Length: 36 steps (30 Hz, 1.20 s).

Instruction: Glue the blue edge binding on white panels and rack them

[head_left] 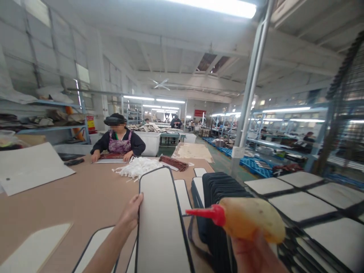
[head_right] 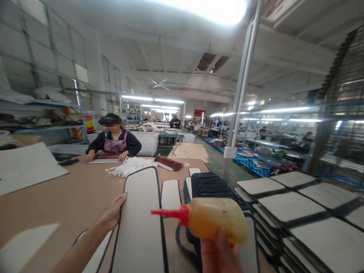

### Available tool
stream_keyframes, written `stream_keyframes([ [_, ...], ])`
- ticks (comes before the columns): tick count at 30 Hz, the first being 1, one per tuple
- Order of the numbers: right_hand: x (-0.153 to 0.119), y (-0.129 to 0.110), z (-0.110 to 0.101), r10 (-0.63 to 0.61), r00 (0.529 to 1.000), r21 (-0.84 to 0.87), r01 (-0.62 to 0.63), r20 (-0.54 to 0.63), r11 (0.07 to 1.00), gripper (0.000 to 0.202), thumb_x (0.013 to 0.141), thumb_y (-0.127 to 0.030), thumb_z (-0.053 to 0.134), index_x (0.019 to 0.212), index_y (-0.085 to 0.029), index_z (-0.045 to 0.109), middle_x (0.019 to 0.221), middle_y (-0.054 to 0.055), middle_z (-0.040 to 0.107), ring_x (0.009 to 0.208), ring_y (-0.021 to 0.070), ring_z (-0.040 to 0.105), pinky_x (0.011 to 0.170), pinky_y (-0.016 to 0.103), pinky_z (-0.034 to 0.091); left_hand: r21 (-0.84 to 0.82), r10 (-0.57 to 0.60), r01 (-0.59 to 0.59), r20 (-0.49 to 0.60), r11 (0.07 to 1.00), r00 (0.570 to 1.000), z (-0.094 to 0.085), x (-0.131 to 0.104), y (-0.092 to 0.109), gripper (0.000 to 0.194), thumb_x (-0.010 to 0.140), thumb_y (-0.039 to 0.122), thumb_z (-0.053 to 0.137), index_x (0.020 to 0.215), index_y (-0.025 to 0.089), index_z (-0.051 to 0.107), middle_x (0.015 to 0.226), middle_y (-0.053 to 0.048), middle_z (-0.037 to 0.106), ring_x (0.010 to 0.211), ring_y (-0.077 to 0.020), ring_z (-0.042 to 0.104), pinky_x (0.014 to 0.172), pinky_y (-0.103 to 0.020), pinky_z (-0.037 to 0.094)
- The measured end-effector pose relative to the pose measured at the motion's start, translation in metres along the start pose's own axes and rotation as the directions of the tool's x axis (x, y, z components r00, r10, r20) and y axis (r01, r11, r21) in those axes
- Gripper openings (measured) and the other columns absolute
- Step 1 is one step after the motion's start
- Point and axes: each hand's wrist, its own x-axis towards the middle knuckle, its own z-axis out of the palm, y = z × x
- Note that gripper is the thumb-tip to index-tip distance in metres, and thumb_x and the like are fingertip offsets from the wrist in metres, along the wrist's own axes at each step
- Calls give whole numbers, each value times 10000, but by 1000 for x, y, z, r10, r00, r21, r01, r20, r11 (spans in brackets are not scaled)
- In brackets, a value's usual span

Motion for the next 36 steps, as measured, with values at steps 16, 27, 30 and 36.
stream_keyframes([
  [16,62,-77,19,-227,918,-118,278,326,953,566,620,-229,794,1154,-261,609,999,74,717,1009,271,622,908,431,485,441,-143,-56,404,896,903,-9,-63,38,548,675,543,697,1113,232,589,782,-2,733,669,-162,658,576,-210,517],
  [27,63,-78,11,-167,919,-190,246,357,951,576,630,-201,753,1179,-256,589,971,60,724,893,254,649,794,398,527,339,-192,54,388,939,901,-5,-91,56,437,522,389,836,905,226,703,797,-29,749,604,-225,665,512,-276,531],
  [30,55,-72,12,-154,938,-192,220,311,956,595,615,-206,761,1184,-241,588,987,73,720,878,262,656,799,408,520,296,-205,92,377,951,903,-11,-79,47,431,552,342,830,945,233,690,764,-33,746,630,-249,680,520,-300,545],
  [36,21,-47,26,11,983,-17,-8,184,1000,638,538,-278,833,1141,-261,623,1058,86,700,956,291,644,890,442,484,182,-82,21,338,983,937,-9,-52,39,237,761,262,683,978,169,662,755,-57,738,617,-210,681,513,-259,543],
])
